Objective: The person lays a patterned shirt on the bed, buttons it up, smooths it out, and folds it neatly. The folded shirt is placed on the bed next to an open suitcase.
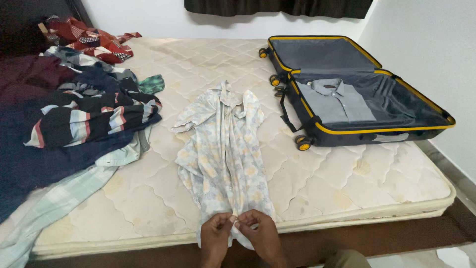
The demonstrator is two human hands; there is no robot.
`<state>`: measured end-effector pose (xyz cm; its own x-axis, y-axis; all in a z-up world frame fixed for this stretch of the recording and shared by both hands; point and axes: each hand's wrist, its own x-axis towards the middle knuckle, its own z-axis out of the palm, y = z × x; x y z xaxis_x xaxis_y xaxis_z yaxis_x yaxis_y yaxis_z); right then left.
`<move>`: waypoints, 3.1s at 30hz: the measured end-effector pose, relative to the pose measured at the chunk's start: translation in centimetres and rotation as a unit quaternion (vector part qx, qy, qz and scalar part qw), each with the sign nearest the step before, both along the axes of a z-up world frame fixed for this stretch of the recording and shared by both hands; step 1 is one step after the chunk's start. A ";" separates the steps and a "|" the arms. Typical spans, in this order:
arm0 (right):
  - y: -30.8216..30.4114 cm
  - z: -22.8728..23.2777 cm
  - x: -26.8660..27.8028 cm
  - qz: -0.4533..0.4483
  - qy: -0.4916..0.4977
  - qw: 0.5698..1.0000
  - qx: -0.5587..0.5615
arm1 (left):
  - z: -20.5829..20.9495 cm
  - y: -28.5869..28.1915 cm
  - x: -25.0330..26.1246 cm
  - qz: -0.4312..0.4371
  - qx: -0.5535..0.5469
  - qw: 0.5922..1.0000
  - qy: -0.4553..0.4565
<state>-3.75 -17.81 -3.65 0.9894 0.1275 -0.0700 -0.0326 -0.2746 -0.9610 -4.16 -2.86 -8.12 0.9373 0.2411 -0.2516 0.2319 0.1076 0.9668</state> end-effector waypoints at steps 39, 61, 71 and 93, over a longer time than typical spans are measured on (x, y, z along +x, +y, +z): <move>2.0 -4.1 5.8 -0.064 0.004 0.996 -0.057 | -15.0 0.3 0.8 -0.057 0.230 0.969 -0.069; -0.3 -8.1 6.5 -0.007 -0.037 0.991 -0.129 | -10.9 1.4 6.4 -0.121 0.445 0.869 -0.181; -0.5 -11.8 8.1 0.084 -0.064 0.982 -0.154 | -13.9 1.6 7.5 -0.186 0.507 0.823 -0.174; 0.4 -4.4 6.5 -0.026 -0.034 0.993 -0.111 | -1.3 0.3 5.1 -0.001 0.262 0.963 -0.061</move>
<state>2.78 -17.41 -8.08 0.9976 0.0654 -0.0236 0.0106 -0.4788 -0.8779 0.91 -2.56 -9.45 0.9530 0.3025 0.0167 0.1120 -0.4030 0.9083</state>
